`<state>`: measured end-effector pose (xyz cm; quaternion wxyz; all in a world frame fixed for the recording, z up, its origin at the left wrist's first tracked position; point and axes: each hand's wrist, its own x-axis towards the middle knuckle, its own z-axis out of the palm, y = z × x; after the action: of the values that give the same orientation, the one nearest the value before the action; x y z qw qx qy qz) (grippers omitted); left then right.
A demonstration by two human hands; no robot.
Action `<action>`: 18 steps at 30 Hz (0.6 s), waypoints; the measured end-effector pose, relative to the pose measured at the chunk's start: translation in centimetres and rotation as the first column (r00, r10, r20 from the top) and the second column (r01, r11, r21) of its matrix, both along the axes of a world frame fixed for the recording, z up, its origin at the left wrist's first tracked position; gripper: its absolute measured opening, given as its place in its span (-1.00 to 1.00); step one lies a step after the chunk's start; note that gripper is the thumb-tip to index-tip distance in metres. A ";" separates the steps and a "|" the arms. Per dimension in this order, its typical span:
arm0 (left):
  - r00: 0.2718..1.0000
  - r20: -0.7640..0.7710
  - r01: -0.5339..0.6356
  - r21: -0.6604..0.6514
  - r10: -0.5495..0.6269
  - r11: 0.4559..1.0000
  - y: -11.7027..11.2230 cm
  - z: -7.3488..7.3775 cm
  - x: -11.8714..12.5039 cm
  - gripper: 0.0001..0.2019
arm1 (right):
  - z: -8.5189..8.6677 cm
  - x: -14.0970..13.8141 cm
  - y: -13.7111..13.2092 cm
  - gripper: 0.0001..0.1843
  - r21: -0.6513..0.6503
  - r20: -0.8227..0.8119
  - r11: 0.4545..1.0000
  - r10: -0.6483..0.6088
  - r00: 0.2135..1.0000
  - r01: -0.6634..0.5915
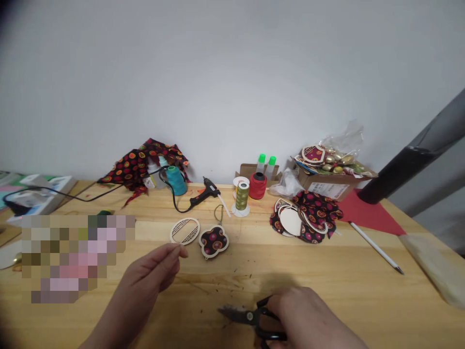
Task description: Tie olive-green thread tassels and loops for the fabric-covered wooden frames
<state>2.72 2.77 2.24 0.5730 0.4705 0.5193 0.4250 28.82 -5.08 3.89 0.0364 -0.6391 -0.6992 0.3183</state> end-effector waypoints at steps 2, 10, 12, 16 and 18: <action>0.999 0.025 -0.021 0.012 0.021 1.000 0.0 0.2 -0.3 -0.72 | -0.3 1.4 -0.1 -0.85 0.024 0.039 1.000 0.016 0.999 -0.017; 0.998 0.016 -0.058 0.068 0.058 0.996 -0.1 1.4 -1.0 -0.72 | -0.7 5.7 1.2 -0.77 0.137 0.142 0.990 -0.062 0.988 0.042; 0.996 -0.033 -0.081 0.115 0.085 0.990 -0.3 1.9 -1.1 -0.75 | -0.9 6.3 1.4 -0.78 0.184 0.133 0.982 -0.071 0.989 0.045; 0.985 -0.173 0.037 0.255 0.008 0.966 -0.7 2.6 -0.8 -0.82 | -0.7 6.1 1.7 -0.80 0.219 0.103 0.976 -0.020 0.994 -0.003; 0.976 -0.197 0.151 0.320 -0.090 0.935 -0.7 2.5 -0.1 -0.79 | -0.2 5.3 1.9 -0.78 0.231 0.043 0.972 0.022 0.999 -0.031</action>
<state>2.65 2.03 4.72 0.4613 0.6278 0.4596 0.4264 34.16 -3.20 3.72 0.0922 -0.6275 -0.7406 0.2220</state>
